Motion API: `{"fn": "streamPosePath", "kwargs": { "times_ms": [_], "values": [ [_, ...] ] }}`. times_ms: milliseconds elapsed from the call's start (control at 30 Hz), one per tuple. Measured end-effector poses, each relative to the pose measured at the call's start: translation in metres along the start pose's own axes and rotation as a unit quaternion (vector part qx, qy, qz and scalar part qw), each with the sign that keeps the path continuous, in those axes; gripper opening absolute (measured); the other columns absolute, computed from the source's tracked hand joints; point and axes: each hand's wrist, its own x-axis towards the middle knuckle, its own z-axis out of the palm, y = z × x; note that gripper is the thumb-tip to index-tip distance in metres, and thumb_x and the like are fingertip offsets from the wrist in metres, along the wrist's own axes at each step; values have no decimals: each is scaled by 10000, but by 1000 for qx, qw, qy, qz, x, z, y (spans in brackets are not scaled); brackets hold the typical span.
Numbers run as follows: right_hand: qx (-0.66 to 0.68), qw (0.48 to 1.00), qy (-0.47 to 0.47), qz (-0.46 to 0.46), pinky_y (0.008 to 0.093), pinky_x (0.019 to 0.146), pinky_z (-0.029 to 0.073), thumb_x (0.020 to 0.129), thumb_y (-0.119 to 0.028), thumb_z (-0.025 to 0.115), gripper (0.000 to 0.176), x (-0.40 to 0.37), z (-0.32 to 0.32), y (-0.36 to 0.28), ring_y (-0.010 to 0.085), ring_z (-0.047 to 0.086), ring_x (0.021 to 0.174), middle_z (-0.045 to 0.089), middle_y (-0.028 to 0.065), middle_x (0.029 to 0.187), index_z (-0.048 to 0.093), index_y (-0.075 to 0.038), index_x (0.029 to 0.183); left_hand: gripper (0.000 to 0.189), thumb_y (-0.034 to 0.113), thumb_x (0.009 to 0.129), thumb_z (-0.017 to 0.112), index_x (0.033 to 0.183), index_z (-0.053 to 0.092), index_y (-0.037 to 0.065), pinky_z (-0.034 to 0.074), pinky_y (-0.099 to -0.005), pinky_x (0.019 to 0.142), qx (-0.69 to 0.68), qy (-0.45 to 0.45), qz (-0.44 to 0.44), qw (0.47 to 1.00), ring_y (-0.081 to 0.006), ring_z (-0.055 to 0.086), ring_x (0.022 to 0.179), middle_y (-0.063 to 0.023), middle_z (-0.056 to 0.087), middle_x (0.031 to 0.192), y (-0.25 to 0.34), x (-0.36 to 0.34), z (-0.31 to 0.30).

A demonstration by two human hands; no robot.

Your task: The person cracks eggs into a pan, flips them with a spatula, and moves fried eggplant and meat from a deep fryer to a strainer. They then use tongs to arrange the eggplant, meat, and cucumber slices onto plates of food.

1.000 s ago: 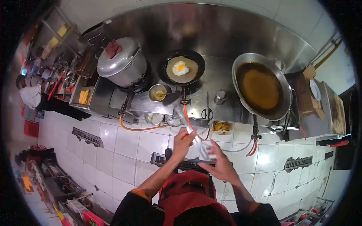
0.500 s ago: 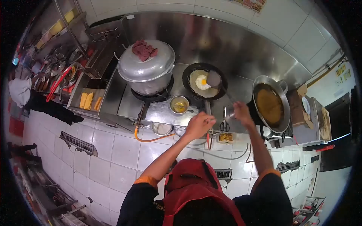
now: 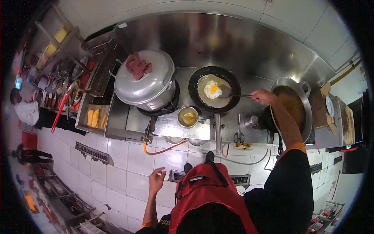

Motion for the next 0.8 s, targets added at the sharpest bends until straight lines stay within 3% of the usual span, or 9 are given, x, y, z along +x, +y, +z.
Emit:
{"fn": "streamPosePath", "kwargs": {
  "times_ms": [33,100,133,200,333,400,567,667,800],
  "values": [
    [8,1000,-1,0,239,487,361,862,-147,552,193,8,14,8,73,432,535,497,-29,628,605,-42,1015,242,150,859,631,1071,637,34,381,-206,469,-28,5,-47,998,-53,472,543,-42,600,749,-5,-3,3],
    [269,963,31,5,233,496,346,887,-127,532,254,31,43,21,67,422,569,491,-43,666,586,-55,1125,245,155,865,625,1079,633,36,373,-206,462,-39,7,-70,997,-48,465,535,-31,582,738,-13,-7,10],
    [273,962,27,3,233,496,346,887,-127,532,254,33,52,16,67,422,569,491,-43,666,586,-55,1125,248,161,871,619,1086,629,37,366,-207,454,-58,11,-92,994,-43,458,527,-19,564,728,-12,-8,11],
    [287,957,33,14,198,412,231,906,-115,495,320,32,65,4,45,322,502,415,-61,640,516,-65,1221,263,162,870,622,1101,619,37,360,-203,447,-52,12,-94,994,-38,450,517,-10,551,712,-8,-8,13],
    [268,962,58,-2,204,421,234,905,-121,497,310,21,67,-27,44,320,499,422,-63,641,524,-60,1208,259,178,881,614,1093,620,29,370,-197,455,-69,14,-108,992,-30,447,524,0,544,726,-1,-8,16],
    [183,981,69,16,208,420,232,902,-131,502,305,18,64,-52,42,318,502,434,-58,643,532,-56,1197,249,184,887,608,1082,625,31,374,-190,462,-142,13,-117,983,-30,444,536,10,541,745,-5,-6,13],
    [173,984,34,-12,213,426,245,889,-137,523,257,46,69,-58,33,344,521,452,-54,653,586,-53,1124,240,193,887,608,1067,631,36,375,-185,464,-178,10,-117,977,-29,440,548,16,539,758,-20,-4,3],
    [182,980,78,-2,211,437,269,887,-120,520,224,27,85,-100,31,370,540,467,-50,669,615,-46,1077,249,199,887,610,1074,626,36,368,-186,458,-191,21,-129,973,-28,437,543,12,538,758,-37,-10,-3],
    [161,977,93,-108,224,459,325,885,-110,508,221,38,90,-92,34,391,537,489,-37,658,623,-26,1054,263,198,885,609,1102,613,49,360,-190,448,-201,21,-130,971,-33,437,533,2,540,759,-56,-17,-10]
  ]
}}
